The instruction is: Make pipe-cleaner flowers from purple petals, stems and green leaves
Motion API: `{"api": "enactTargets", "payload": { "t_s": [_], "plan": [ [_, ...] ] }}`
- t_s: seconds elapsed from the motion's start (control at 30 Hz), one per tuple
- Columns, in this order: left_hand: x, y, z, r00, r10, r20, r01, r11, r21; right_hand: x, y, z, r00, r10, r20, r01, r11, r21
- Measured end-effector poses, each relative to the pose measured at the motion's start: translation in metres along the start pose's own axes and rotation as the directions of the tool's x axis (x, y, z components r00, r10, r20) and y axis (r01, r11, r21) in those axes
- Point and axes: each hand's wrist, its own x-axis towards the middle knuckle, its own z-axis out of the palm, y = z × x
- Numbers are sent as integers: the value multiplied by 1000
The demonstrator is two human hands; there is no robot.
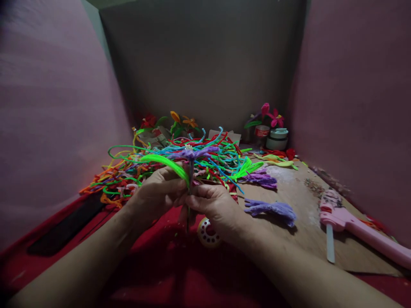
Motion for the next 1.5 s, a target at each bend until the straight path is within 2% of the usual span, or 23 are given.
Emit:
{"api": "enactTargets", "payload": {
  "t_s": [0.17,0.33,0.4,0.43,0.5,0.57,0.63,0.7,0.83,0.93,1.07,1.17,1.37,1.5],
  "plan": [
    [-1,-3,1,994,103,27,-104,994,41,-1,-1,1,1000,17,2,-17,998,59],
    [1,-4,1,996,53,76,-55,998,34,-1,0,0,999,45,10,-46,996,72],
    [1,-6,1,995,84,51,-89,992,95,0,1,-1,999,39,1,-39,996,78],
    [0,-7,2,990,138,15,-139,980,142,0,1,-1,999,39,-10,-38,996,81],
    [-1,-9,3,956,285,-73,-259,932,255,0,1,-1,998,46,-43,-43,997,70],
    [-4,-12,5,895,429,-124,-361,858,365,1,2,0,995,36,-88,-32,999,42],
    [-6,-15,8,834,540,-112,-440,774,456,1,3,1,992,10,-122,-9,1000,14],
    [-7,-16,9,781,622,-51,-508,681,528,1,4,1,990,-9,-144,9,1000,-1],
    [-6,-14,8,723,689,53,-582,565,586,1,3,2,986,-8,-169,6,1000,-11],
    [-6,-13,5,713,692,110,-587,504,633,2,0,3,990,14,-138,-17,1000,-23],
    [-8,-12,1,688,694,213,-582,353,732,2,-1,4,985,42,-165,-43,999,-5],
    [-10,-11,0,694,686,219,-559,321,765,2,-2,5,982,36,-184,-41,999,-23],
    [-15,-2,3,755,640,141,-507,434,745,2,-2,4,990,7,-140,-23,993,-119],
    [-19,0,1,778,591,212,-488,357,796,4,0,3,984,10,-176,-25,996,-84]
  ]
}}
